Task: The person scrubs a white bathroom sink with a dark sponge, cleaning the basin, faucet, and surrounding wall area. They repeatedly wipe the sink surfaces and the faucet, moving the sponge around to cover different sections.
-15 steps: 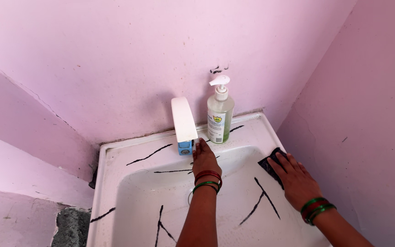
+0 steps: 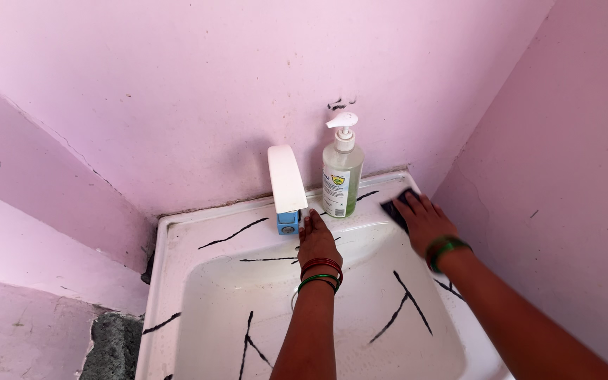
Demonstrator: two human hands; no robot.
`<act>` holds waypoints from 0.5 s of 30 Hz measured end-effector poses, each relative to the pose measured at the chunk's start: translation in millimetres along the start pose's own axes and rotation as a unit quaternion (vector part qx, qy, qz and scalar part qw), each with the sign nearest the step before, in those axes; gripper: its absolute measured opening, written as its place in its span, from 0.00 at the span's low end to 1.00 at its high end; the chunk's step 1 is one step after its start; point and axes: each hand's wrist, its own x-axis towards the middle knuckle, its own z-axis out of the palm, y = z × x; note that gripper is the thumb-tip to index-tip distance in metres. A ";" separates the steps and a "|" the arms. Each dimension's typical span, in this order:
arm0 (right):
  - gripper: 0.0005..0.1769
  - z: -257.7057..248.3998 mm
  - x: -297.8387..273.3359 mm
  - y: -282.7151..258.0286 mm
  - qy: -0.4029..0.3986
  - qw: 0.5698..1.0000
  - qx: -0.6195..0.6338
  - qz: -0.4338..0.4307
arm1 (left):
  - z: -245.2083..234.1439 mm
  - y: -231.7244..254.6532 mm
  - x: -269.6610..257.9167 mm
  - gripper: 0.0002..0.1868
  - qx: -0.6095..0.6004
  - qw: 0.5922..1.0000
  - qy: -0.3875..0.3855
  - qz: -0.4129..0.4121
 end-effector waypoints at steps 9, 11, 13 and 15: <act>0.44 18.8 -96.7 4.8 -0.012 0.999 -0.031 0.012 | -3.9 2.5 -4.6 0.52 0.014 1.000 0.014 0.007; 0.43 12.5 -72.7 0.6 0.008 0.999 -0.032 0.007 | -2.9 2.1 -5.4 0.52 0.010 1.000 0.024 0.016; 0.39 3.5 -39.3 -4.6 0.024 1.000 0.004 0.008 | -2.4 1.7 -5.0 0.52 0.011 1.000 0.021 0.017; 0.38 -6.2 -5.0 -9.7 0.020 1.000 0.016 0.007 | -2.5 1.7 -3.2 0.53 0.018 1.000 0.005 0.010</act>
